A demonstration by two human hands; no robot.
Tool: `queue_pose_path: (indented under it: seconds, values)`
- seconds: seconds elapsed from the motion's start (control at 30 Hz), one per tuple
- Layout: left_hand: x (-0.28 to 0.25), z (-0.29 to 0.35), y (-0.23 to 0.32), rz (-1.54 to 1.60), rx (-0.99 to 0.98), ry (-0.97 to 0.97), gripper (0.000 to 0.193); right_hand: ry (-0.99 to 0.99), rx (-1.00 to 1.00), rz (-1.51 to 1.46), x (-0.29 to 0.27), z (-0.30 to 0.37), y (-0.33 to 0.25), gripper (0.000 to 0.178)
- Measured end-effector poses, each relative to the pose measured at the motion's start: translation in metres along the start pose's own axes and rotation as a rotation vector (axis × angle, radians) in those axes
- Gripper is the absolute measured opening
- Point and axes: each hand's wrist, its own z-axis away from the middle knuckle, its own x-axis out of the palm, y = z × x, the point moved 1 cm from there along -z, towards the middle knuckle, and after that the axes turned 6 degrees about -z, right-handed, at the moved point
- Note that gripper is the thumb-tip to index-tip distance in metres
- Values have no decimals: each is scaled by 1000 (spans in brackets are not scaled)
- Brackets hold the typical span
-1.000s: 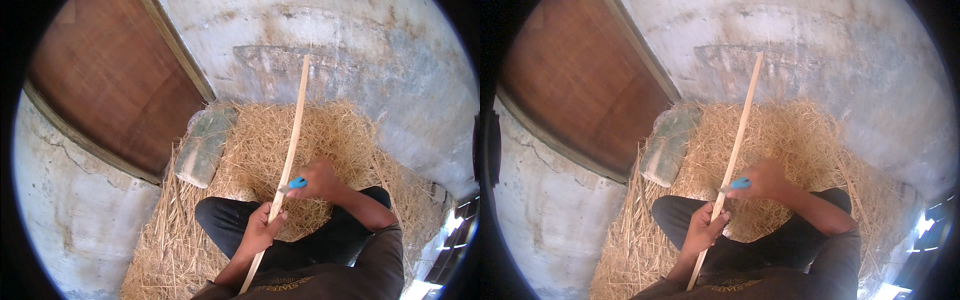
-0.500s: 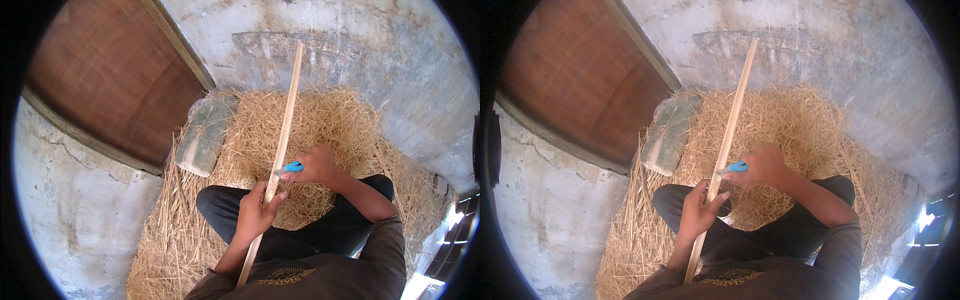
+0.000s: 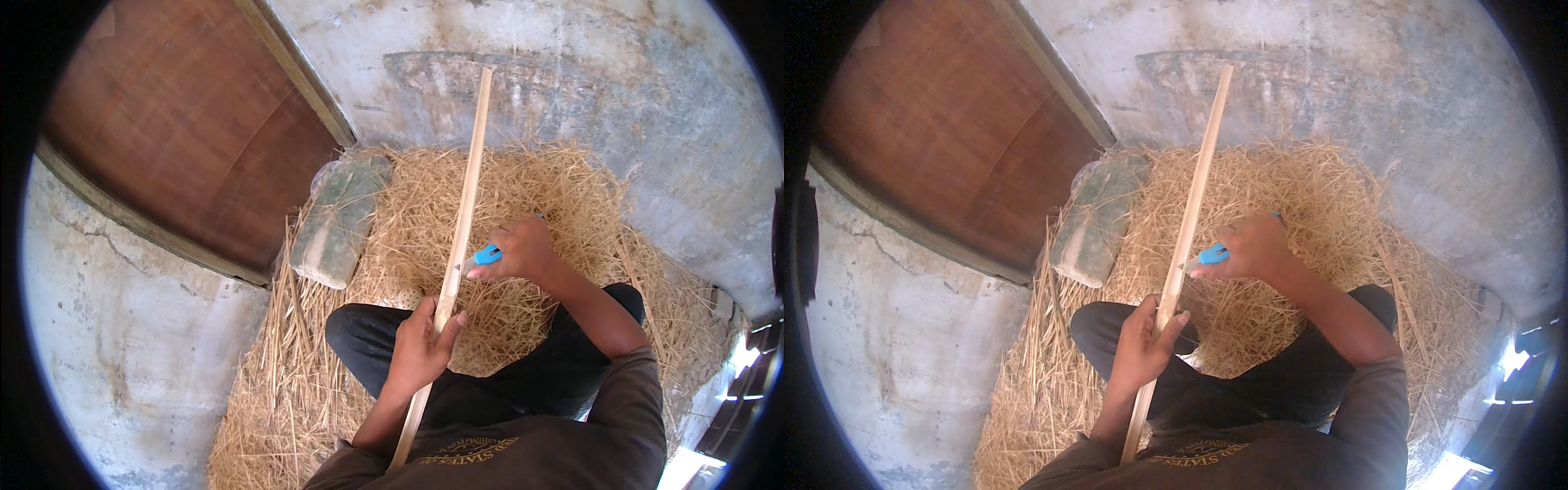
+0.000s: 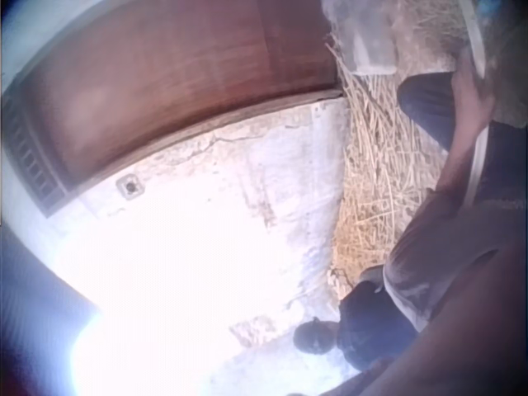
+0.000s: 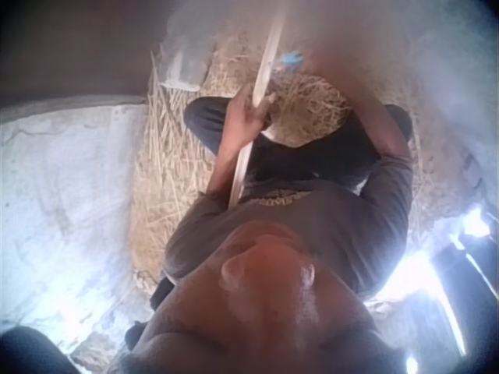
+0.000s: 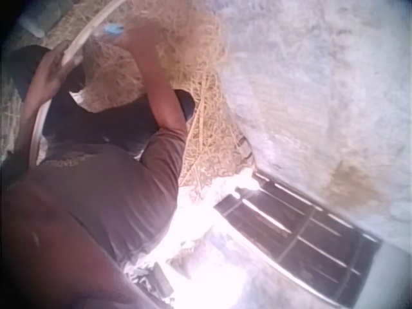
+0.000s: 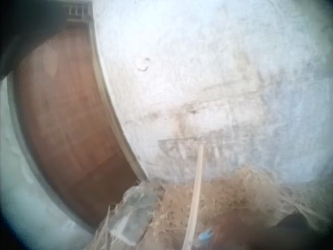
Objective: The person sits on a bed of straw and uses a blue utility knife to shave a long, thin bamboo stick. They hold the stick with one hand and scrape along its length with the other, occasionally rotating the stick to work on different sides.
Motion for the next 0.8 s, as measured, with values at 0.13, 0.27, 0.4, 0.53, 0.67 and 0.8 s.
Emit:
queue_pose_path:
  seconds: [0.13, 0.27, 0.4, 0.53, 0.67, 0.8]
  values:
    - [1, 6, -4, 11, -31, -46, 17, -2, 134, 201, 10, 3, 22, 71]
    - [13, 30, -13, 132, -21, -139, 17, -266, 719, 162, -19, -19, 80, 72]
    - [15, 33, -16, 200, -59, -99, 14, -239, 417, 31, -11, 2, 25, 70]
    - [8, 28, -13, 219, -64, -95, 16, -194, 157, -83, -12, 22, -20, 69]
    - [17, 48, -8, 192, -23, -186, 16, -177, 782, 0, -40, -8, 66, 71]
    - [19, 59, -5, 225, -75, -204, 17, -218, 621, 110, -36, 3, 88, 71]
